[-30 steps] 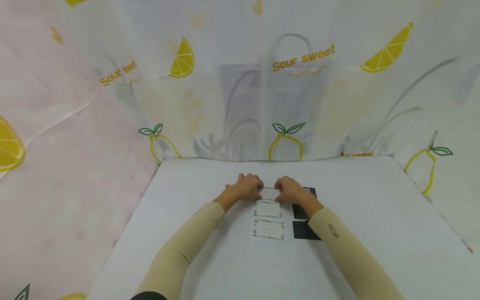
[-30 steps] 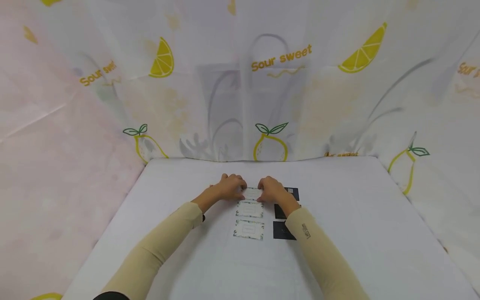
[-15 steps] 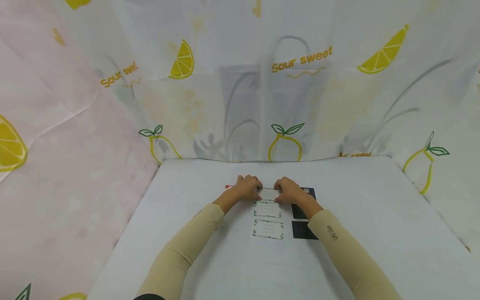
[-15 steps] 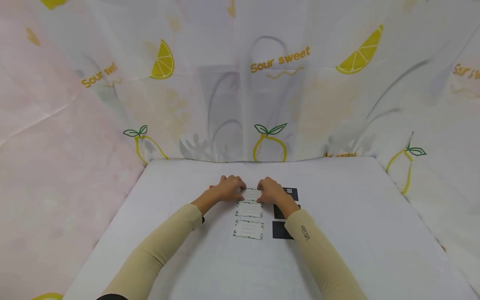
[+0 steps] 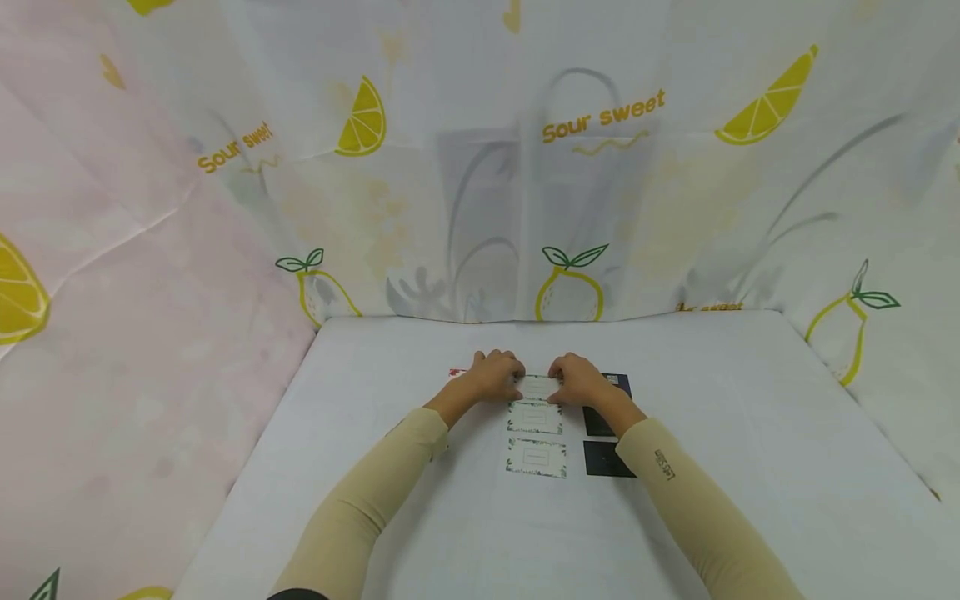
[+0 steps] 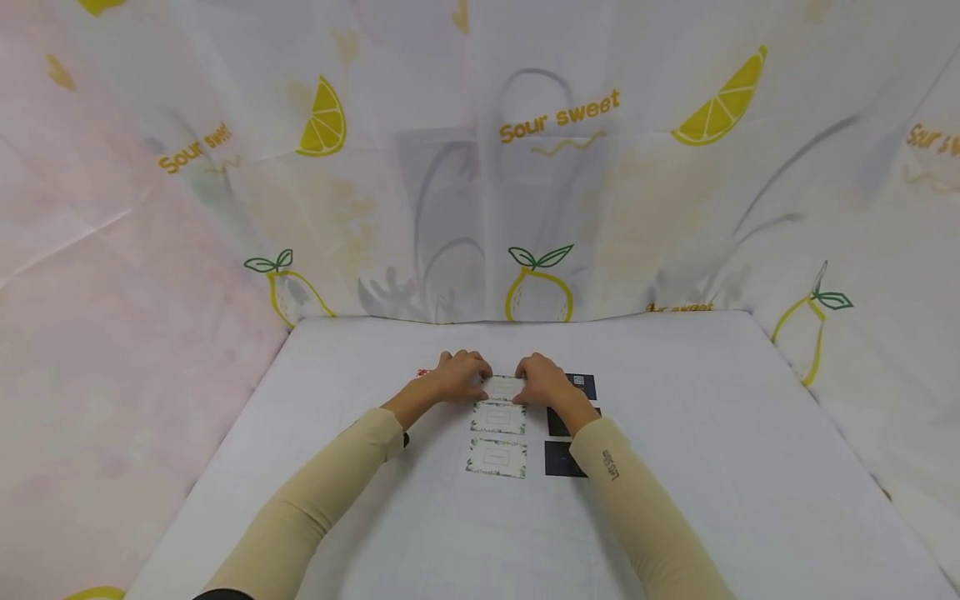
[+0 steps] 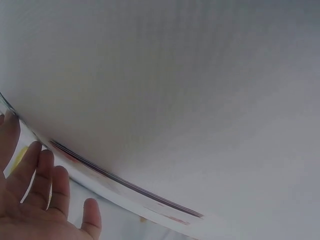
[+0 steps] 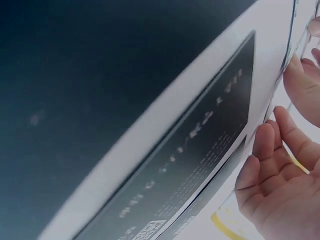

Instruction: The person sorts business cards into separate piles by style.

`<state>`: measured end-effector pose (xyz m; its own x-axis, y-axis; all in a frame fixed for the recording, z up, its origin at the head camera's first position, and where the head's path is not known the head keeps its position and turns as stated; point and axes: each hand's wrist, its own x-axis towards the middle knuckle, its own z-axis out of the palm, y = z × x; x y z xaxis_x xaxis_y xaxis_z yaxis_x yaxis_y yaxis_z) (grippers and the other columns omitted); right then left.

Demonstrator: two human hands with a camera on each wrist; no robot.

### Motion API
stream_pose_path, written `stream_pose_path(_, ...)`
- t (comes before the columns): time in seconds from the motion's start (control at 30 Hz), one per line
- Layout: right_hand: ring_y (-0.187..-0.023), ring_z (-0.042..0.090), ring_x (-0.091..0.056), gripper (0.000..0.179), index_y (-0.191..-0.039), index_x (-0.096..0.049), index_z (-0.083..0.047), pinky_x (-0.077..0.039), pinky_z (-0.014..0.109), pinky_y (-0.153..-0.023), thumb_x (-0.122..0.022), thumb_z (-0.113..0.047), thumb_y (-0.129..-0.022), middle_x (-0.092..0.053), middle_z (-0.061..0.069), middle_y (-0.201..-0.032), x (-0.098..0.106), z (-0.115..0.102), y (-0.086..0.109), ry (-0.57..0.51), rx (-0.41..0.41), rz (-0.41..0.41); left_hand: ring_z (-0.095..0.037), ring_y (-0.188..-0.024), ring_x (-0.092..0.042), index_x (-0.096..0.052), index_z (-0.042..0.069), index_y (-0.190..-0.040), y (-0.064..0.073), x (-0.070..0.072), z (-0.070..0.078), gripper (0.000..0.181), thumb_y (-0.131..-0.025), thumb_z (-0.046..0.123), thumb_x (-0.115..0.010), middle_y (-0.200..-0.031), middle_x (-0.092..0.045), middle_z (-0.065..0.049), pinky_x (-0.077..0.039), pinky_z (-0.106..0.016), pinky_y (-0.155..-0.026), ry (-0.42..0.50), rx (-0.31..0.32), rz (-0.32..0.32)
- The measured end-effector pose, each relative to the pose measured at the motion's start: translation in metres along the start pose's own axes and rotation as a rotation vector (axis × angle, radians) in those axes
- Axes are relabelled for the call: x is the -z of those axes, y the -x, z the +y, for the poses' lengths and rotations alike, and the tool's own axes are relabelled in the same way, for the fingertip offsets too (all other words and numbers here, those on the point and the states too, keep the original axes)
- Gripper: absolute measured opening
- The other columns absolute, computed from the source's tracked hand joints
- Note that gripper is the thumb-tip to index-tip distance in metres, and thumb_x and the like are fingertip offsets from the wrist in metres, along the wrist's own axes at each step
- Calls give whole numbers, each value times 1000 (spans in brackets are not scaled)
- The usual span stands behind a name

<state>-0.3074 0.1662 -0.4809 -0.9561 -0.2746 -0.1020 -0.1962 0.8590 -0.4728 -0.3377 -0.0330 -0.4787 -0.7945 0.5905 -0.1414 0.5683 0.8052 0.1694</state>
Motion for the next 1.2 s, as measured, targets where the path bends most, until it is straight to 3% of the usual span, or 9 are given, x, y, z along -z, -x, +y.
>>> stream_pose_path(0.47,-103,26,-60,48,-116,-65,1,-48,44,-96,-85,-21,-78,-64,14,-115,3,3,-1,-40,-26,-11,-24,-120,-52,-64,18,-129,-1,3,6,43,-90,35,-72,-132,-58,-3,-35,-50,-100,-22,33,-12)
stream_pose_path(1.2,-105,26,-58,48,-118,-65,-1,-46,44,-99,-83,-23,-80,-64,14,-119,1,-1,2,-16,-44,-12,-25,-116,-53,-65,19,-127,1,2,6,42,-90,35,-73,-131,-59,-2,-35,-51,-99,-21,34,-14)
